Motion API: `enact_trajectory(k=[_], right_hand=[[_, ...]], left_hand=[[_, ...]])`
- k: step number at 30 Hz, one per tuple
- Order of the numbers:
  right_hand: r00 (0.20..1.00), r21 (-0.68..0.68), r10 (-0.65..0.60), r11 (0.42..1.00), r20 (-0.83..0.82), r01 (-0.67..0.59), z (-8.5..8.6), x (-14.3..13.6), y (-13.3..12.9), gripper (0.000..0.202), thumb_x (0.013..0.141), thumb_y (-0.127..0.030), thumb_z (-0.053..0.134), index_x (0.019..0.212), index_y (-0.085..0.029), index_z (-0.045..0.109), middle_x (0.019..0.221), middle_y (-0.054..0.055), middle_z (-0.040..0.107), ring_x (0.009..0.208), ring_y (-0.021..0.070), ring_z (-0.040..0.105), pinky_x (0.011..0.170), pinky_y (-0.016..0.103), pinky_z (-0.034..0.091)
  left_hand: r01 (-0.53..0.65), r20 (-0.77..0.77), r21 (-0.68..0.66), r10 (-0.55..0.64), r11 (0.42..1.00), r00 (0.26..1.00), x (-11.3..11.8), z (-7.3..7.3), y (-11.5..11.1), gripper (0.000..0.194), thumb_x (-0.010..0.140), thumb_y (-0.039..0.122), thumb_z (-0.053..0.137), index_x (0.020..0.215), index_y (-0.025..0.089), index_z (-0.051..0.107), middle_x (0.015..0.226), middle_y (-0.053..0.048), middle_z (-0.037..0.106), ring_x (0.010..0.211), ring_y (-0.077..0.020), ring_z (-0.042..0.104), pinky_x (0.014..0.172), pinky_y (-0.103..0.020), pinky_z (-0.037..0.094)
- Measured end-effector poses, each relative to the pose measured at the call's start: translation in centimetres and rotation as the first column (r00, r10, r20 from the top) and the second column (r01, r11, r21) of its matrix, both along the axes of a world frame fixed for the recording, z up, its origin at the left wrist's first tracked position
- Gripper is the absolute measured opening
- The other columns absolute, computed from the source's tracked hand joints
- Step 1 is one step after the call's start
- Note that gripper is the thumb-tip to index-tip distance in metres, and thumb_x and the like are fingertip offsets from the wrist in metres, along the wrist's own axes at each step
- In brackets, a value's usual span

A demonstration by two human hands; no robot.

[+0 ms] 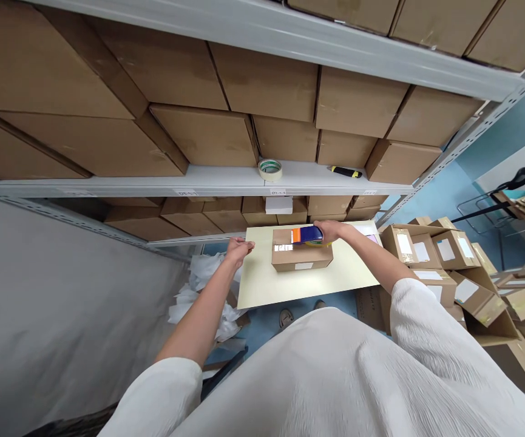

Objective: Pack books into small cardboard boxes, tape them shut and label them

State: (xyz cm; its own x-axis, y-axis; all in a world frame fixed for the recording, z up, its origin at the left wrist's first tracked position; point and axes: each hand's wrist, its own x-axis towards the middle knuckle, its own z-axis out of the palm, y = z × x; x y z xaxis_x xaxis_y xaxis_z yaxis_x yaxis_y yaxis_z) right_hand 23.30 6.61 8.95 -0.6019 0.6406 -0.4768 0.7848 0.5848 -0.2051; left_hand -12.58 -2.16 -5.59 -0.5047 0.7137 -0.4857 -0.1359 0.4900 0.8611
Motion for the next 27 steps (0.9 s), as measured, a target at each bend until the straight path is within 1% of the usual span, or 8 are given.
enact_trajectory(k=[3,7,12,16,20,24,27], right_hand=[[1.000,0.023,-0.005,1.000,0.014,0.005,-0.1,-0.1,-0.2,0.058,0.074,-0.037,0.089,0.123,-0.025,0.060,0.119,0.010,0.077,0.101,0.0282,0.073,0.074,0.030,0.051],[1.000,0.019,-0.020,1.000,-0.003,0.020,0.3,0.0,-0.5,0.052,0.078,-0.037,0.087,0.121,-0.024,0.060,0.116,0.010,0.077,0.099,0.0271,0.073,0.074,0.030,0.050],[0.999,0.005,-0.036,0.999,-0.010,0.036,1.0,0.4,-0.8,0.052,0.076,-0.036,0.089,0.117,-0.024,0.060,0.115,0.010,0.077,0.100,0.0270,0.073,0.073,0.029,0.050],[0.999,-0.003,-0.045,0.999,-0.016,0.045,1.0,0.2,-1.0,0.048,0.079,-0.037,0.088,0.116,-0.024,0.060,0.116,0.010,0.077,0.100,0.0271,0.073,0.074,0.029,0.050],[0.999,0.017,-0.049,0.999,0.017,0.048,0.9,-0.5,-0.9,0.049,0.079,-0.037,0.089,0.116,-0.023,0.060,0.116,0.011,0.077,0.101,0.0269,0.073,0.073,0.029,0.049],[0.998,0.006,-0.054,0.999,0.045,0.054,1.0,-0.8,-0.9,0.049,0.081,-0.039,0.088,0.118,-0.023,0.060,0.116,0.010,0.076,0.098,0.0258,0.073,0.070,0.028,0.048],[0.998,0.010,-0.052,0.999,0.044,0.052,1.1,-0.9,-0.9,0.050,0.081,-0.040,0.088,0.118,-0.023,0.060,0.116,0.010,0.077,0.099,0.0256,0.073,0.072,0.028,0.049]], left_hand=[[0.012,0.026,0.005,-0.012,1.000,1.000,0.5,-0.7,-0.4,0.057,0.063,0.009,0.079,0.098,0.028,0.039,0.079,0.004,0.067,0.072,-0.0154,0.066,0.066,-0.026,0.047],[0.028,0.074,0.032,-0.030,0.999,0.997,1.0,-1.2,-0.5,0.051,0.067,0.015,0.079,0.100,0.027,0.041,0.083,0.002,0.070,0.076,-0.0155,0.069,0.069,-0.026,0.047],[0.091,0.065,0.027,-0.093,0.995,0.994,1.5,-1.7,-0.6,0.049,0.070,0.022,0.081,0.100,0.027,0.043,0.086,0.001,0.070,0.082,-0.0167,0.072,0.069,-0.026,0.047],[0.095,0.076,0.004,-0.095,0.995,0.993,1.8,-2.4,-0.7,0.044,0.073,0.020,0.078,0.099,0.027,0.043,0.088,0.000,0.071,0.082,-0.0163,0.073,0.068,-0.025,0.047],[0.102,0.054,-0.019,-0.101,0.995,0.993,2.3,-3.3,-0.9,0.043,0.074,0.021,0.078,0.101,0.027,0.045,0.086,0.000,0.071,0.083,-0.0171,0.074,0.068,-0.026,0.049],[0.113,0.044,-0.029,-0.111,0.993,0.993,3.8,-3.9,-1.0,0.045,0.068,0.017,0.081,0.099,0.026,0.048,0.082,0.002,0.069,0.084,-0.0185,0.074,0.077,-0.030,0.054],[0.136,0.047,-0.021,-0.135,0.991,0.990,5.2,-4.3,-0.8,0.043,0.066,0.014,0.079,0.095,0.026,0.048,0.082,0.002,0.068,0.085,-0.0193,0.074,0.082,-0.032,0.056]])
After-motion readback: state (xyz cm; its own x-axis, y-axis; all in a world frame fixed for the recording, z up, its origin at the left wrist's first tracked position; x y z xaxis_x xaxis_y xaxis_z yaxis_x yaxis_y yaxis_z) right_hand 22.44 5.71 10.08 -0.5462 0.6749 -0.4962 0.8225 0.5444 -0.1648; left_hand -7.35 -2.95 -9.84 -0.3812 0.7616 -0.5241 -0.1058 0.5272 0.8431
